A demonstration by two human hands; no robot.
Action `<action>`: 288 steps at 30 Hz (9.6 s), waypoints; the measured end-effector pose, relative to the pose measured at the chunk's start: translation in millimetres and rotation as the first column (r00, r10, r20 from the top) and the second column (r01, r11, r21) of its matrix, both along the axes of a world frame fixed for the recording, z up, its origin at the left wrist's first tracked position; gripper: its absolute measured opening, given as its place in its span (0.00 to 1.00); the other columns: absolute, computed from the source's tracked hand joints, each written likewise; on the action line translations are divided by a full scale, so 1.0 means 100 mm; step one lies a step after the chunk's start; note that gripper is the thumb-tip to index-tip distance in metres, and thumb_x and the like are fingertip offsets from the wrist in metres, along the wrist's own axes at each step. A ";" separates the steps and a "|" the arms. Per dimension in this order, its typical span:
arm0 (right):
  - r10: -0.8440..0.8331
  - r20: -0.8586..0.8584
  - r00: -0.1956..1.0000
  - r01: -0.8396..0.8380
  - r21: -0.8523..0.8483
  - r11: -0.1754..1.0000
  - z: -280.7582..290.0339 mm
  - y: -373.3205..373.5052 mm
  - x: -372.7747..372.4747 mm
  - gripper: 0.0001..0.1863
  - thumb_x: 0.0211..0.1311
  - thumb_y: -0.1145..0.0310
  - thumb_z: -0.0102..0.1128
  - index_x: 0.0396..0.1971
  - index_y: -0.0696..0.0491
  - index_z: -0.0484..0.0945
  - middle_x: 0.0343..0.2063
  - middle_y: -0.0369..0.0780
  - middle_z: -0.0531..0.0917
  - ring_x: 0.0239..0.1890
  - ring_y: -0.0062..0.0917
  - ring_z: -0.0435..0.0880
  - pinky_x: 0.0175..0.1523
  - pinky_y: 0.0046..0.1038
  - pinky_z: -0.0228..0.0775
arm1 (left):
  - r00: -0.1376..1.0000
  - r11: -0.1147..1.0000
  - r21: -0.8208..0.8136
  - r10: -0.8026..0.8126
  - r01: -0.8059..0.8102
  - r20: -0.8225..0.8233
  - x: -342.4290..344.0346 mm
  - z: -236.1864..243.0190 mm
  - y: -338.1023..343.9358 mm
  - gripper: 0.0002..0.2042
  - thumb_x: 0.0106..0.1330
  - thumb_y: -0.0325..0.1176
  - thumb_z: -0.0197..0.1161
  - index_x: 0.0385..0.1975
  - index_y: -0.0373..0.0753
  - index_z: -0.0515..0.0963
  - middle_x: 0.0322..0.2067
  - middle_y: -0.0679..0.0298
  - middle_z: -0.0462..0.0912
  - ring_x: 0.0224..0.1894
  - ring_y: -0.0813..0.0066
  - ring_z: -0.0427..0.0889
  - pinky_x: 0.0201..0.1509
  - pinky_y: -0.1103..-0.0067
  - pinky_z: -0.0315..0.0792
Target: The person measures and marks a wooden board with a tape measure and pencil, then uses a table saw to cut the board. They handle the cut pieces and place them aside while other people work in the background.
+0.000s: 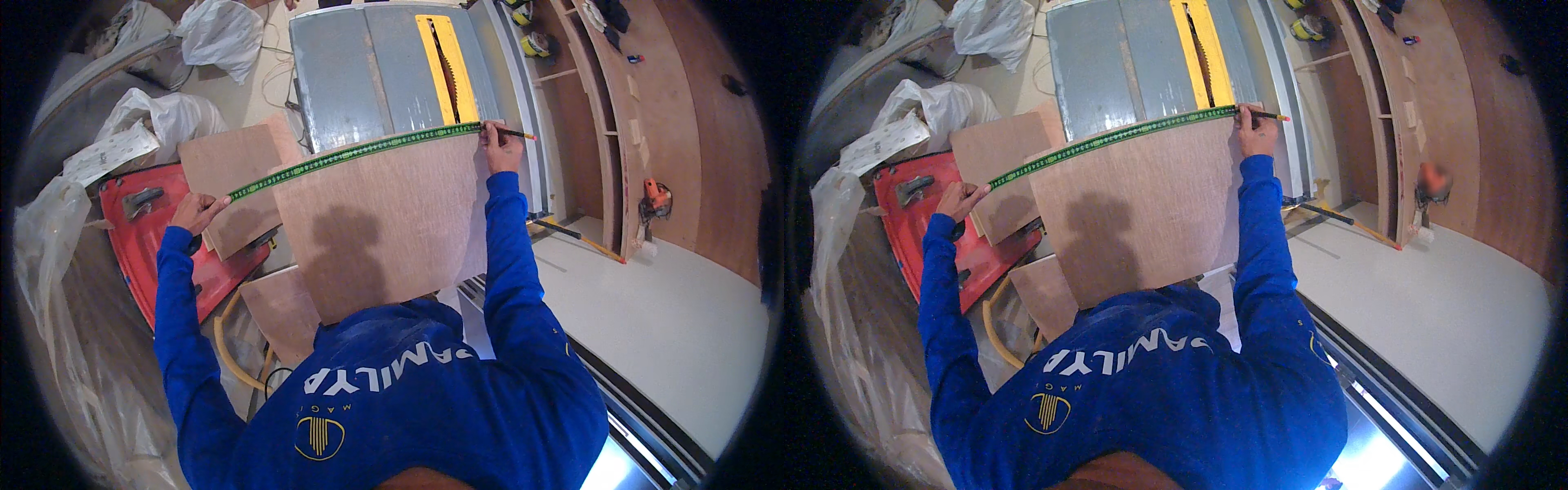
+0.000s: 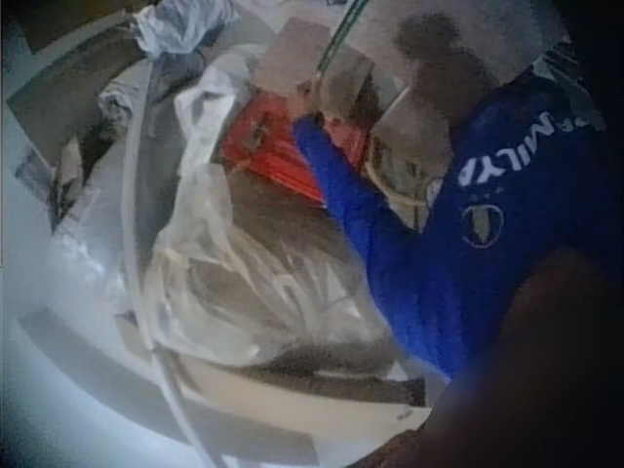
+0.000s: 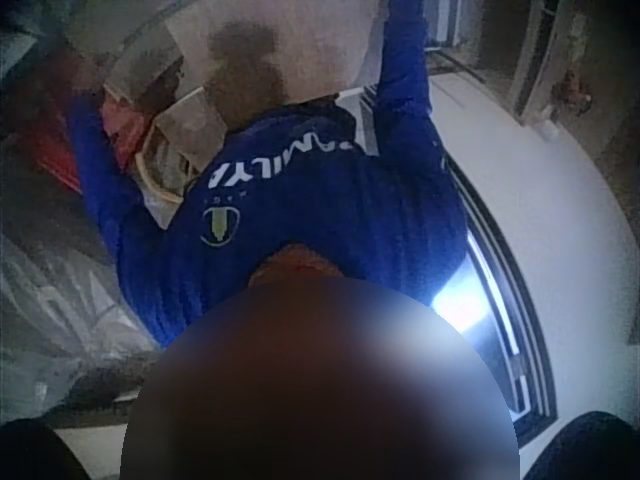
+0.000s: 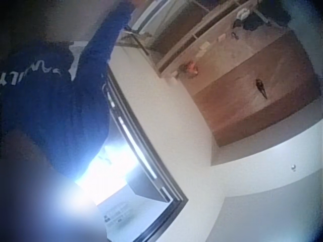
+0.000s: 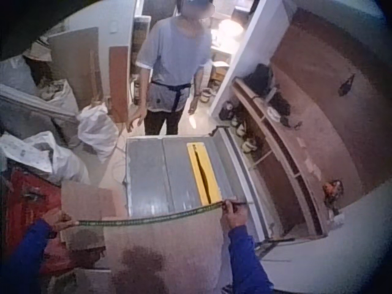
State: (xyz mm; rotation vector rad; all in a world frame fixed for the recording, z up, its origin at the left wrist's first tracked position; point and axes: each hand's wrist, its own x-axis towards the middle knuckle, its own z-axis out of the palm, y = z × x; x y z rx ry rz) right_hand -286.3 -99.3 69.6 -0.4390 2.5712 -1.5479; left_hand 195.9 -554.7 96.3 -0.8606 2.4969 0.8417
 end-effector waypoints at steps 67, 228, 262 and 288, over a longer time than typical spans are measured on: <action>0.073 -0.265 0.961 -0.002 0.259 0.966 -0.13 0.03 -0.12 0.10 0.67 0.64 0.63 0.36 0.53 0.88 0.27 0.43 0.88 0.29 0.27 0.89 0.36 0.28 0.78 | 0.998 1.000 -0.024 0.001 0.000 0.055 0.00 0.08 0.06 0.34 0.67 0.59 0.61 0.12 0.31 0.64 0.13 0.57 0.52 0.16 0.67 0.54 0.23 0.61 0.50; -0.370 0.630 0.683 0.242 0.283 0.928 -0.21 6.27 -2.58 0.32 0.68 0.49 0.56 0.59 0.60 0.67 0.53 0.56 0.75 0.56 0.53 0.75 0.61 0.45 0.65 | 0.798 0.410 0.846 -0.602 0.341 -0.030 -7.89 -0.23 9.15 0.21 0.63 0.33 0.70 0.54 0.34 0.78 0.46 0.56 0.86 0.49 0.69 0.83 0.55 0.73 0.76; -0.031 -0.482 0.876 0.314 0.520 0.794 -0.55 6.32 -5.46 0.22 0.67 0.53 0.62 0.42 0.60 0.86 0.37 0.48 0.89 0.36 0.37 0.88 0.41 0.36 0.78 | 0.545 0.602 0.127 0.779 -0.788 -0.310 -3.67 1.18 5.83 0.17 0.66 0.37 0.68 0.52 0.38 0.81 0.42 0.62 0.87 0.45 0.72 0.84 0.49 0.77 0.76; 0.395 0.042 0.918 -0.362 -0.322 0.875 0.26 0.21 -0.05 0.05 0.67 0.76 0.61 0.40 0.58 0.78 0.33 0.39 0.85 0.31 0.15 0.81 0.35 0.18 0.74 | 0.911 0.784 -0.545 0.062 -0.298 -0.409 -3.06 -0.09 3.41 0.28 0.69 0.59 0.57 0.68 0.59 0.71 0.68 0.63 0.68 0.72 0.56 0.60 0.67 0.54 0.54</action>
